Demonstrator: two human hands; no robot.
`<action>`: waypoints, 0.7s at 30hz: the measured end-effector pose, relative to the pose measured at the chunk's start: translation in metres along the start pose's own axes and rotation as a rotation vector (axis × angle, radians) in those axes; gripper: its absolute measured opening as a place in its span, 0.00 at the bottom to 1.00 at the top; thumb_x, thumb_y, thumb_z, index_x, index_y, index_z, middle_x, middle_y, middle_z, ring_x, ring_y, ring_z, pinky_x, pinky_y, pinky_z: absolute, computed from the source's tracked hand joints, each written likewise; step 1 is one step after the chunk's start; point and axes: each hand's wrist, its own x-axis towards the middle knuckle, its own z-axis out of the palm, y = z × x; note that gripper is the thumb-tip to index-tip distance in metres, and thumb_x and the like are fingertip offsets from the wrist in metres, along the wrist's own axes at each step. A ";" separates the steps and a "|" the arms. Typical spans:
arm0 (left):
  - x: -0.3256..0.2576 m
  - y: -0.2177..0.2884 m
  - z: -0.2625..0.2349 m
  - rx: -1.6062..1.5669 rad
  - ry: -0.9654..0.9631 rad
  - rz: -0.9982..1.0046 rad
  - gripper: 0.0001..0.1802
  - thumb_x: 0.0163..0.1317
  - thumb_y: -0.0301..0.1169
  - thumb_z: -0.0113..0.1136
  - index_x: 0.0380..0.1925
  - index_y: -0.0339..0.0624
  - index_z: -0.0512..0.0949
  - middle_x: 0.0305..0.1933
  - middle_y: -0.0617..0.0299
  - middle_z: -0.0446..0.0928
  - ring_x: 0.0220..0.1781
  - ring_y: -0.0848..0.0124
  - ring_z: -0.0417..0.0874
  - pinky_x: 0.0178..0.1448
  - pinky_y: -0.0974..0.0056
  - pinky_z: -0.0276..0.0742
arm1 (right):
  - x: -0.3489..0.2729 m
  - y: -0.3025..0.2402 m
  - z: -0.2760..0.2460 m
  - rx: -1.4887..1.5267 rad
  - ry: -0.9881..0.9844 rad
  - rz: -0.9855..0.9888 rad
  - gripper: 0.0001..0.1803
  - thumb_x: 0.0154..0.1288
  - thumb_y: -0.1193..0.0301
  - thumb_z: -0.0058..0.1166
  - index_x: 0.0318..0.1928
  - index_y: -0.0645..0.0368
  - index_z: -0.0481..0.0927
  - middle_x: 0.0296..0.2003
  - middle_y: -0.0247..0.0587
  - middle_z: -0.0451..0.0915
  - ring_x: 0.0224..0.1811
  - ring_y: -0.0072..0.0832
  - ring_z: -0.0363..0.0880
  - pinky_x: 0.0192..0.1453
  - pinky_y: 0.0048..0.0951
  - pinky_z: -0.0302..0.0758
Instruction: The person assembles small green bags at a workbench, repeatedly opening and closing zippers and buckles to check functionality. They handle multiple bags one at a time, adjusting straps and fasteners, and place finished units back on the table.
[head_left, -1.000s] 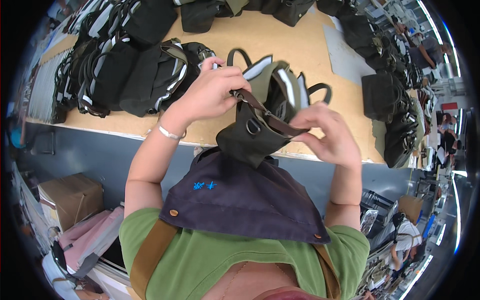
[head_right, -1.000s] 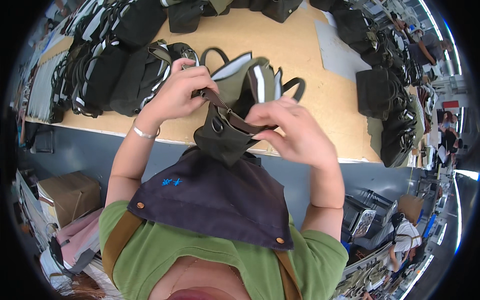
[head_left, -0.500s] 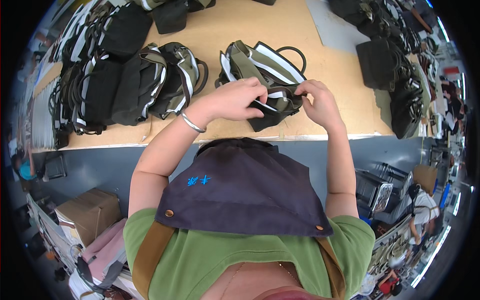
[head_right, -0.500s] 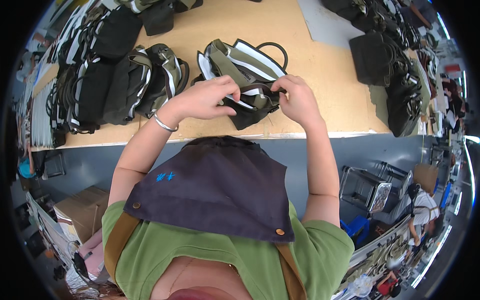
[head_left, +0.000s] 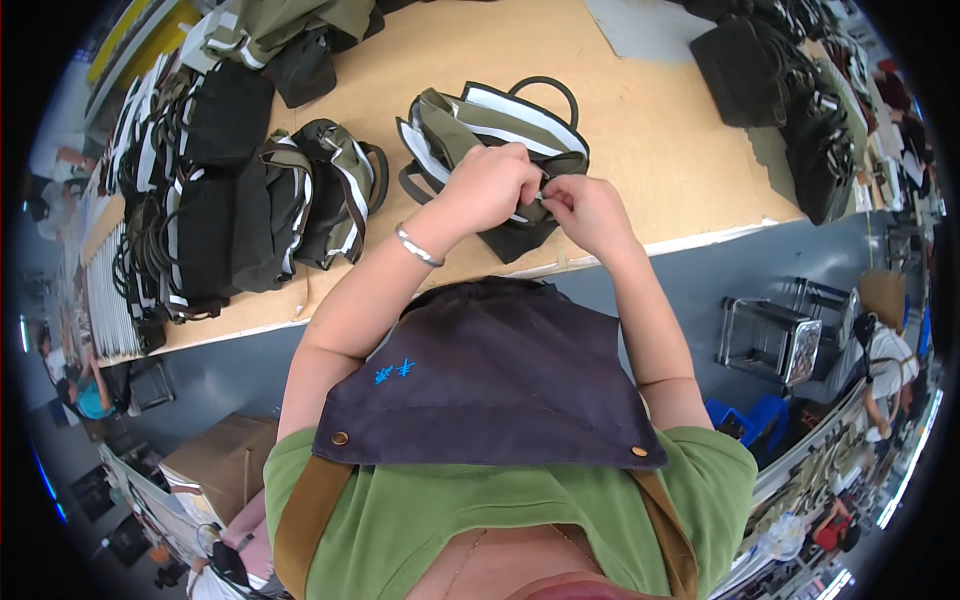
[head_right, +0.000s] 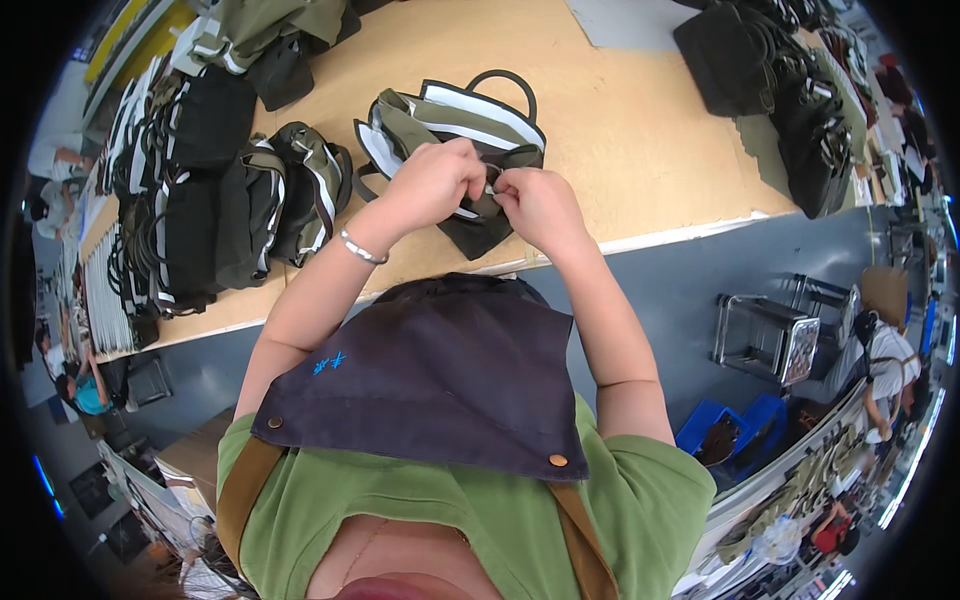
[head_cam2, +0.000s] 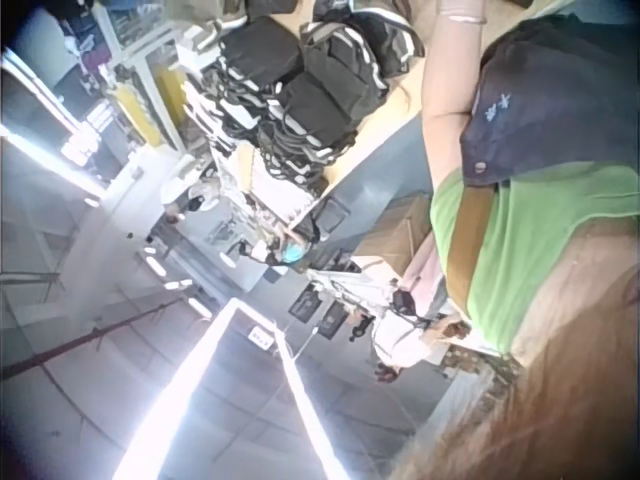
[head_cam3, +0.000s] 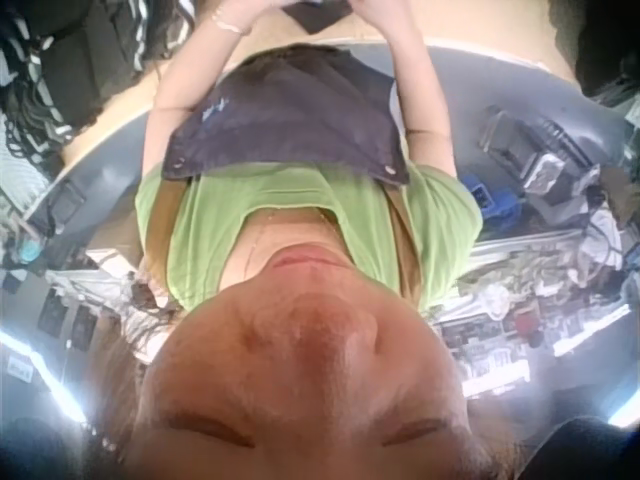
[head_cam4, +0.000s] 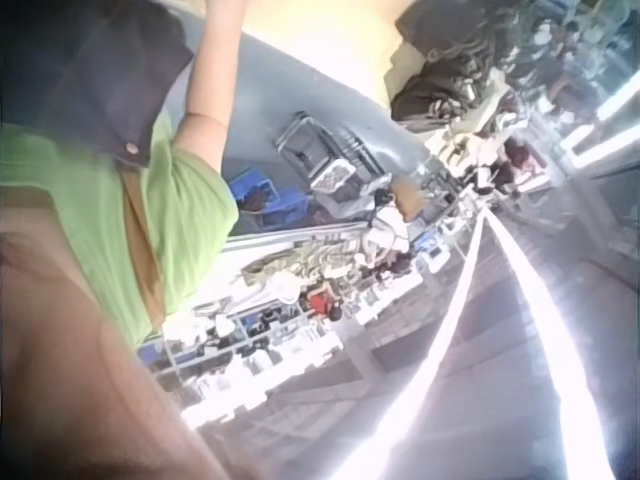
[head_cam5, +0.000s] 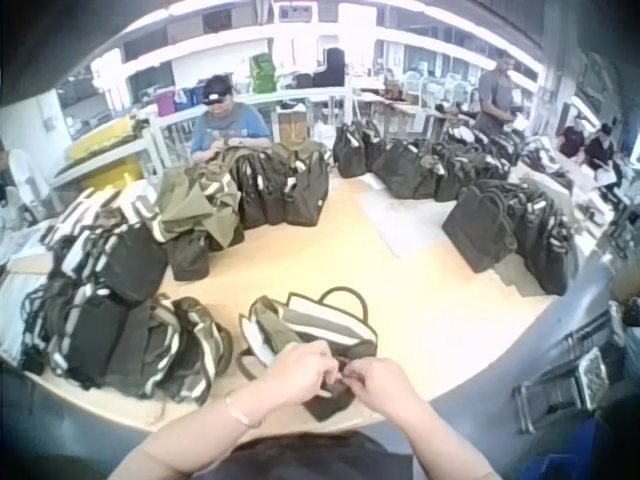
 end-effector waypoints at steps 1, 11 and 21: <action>-0.009 0.003 -0.001 0.026 0.007 0.028 0.09 0.50 0.21 0.54 0.29 0.46 0.81 0.36 0.57 0.76 0.42 0.57 0.79 0.44 0.55 0.73 | 0.002 0.000 0.000 -0.073 0.009 -0.069 0.02 0.51 0.76 0.59 0.27 0.62 0.80 0.25 0.47 0.80 0.33 0.41 0.81 0.38 0.40 0.77; -0.041 0.019 0.028 0.416 0.420 0.035 0.08 0.49 0.35 0.69 0.30 0.51 0.84 0.47 0.65 0.74 0.49 0.65 0.75 0.58 0.57 0.62 | 0.028 0.000 0.019 -0.047 -0.054 -0.195 0.03 0.52 0.78 0.55 0.28 0.64 0.80 0.27 0.51 0.81 0.35 0.46 0.81 0.41 0.42 0.77; -0.055 0.038 -0.065 -0.006 0.262 0.033 0.02 0.55 0.31 0.67 0.30 0.50 0.84 0.24 0.70 0.73 0.32 0.73 0.75 0.53 0.64 0.58 | 0.038 -0.056 -0.053 0.265 -0.431 -0.098 0.04 0.58 0.76 0.62 0.34 0.62 0.82 0.25 0.32 0.81 0.28 0.16 0.76 0.35 0.23 0.74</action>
